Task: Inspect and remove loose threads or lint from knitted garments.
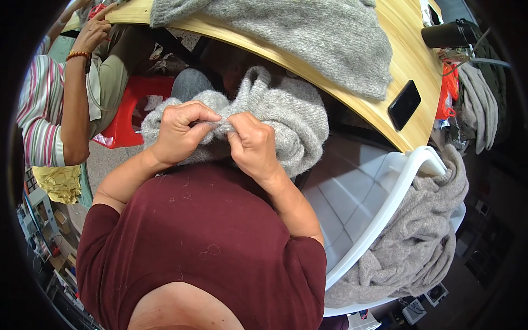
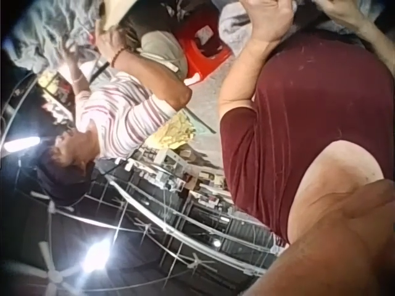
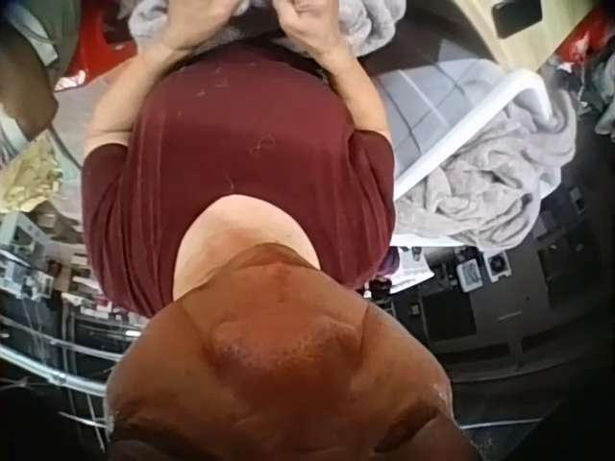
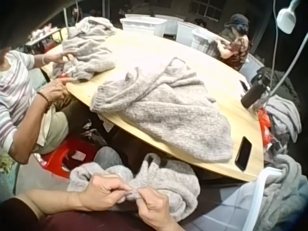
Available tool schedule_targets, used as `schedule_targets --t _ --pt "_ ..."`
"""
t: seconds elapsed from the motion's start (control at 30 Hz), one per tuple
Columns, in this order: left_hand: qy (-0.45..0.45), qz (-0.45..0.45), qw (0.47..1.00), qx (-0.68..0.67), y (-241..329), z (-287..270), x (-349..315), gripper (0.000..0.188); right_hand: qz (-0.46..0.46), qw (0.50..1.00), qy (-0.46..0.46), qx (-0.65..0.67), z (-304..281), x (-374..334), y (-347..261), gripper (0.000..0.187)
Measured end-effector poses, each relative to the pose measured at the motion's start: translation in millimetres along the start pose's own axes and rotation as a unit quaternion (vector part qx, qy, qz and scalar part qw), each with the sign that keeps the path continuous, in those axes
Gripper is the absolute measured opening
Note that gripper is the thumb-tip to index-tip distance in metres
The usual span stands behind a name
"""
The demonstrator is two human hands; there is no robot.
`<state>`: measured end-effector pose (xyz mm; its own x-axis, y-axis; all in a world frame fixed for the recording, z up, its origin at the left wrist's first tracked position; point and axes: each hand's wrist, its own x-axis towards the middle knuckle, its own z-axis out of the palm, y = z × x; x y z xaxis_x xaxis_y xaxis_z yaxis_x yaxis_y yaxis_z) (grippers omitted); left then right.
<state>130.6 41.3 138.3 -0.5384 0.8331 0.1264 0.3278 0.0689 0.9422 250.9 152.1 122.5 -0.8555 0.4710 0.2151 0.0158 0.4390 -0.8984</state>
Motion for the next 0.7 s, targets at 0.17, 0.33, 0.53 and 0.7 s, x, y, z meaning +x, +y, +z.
schedule_targets --t 0.17,0.33,0.53,0.7 --pt "0.045 0.135 0.986 0.088 -0.8 2.4 2.1 0.015 -0.021 0.997 0.049 -0.048 8.0 -1.3 -4.9 0.015" --pt "0.073 0.225 0.961 0.141 -0.2 5.8 0.8 0.019 -0.071 0.986 0.108 -0.107 13.9 4.3 -8.9 0.017" --pt "0.07 0.229 0.96 0.147 0.2 10.0 0.3 0.021 -0.117 0.972 0.145 -0.142 13.8 16.7 1.7 0.018" --pt "0.022 0.082 0.981 0.176 -16.6 -6.7 7.6 0.011 0.017 0.969 0.244 -0.017 -19.3 12.9 10.3 0.019"
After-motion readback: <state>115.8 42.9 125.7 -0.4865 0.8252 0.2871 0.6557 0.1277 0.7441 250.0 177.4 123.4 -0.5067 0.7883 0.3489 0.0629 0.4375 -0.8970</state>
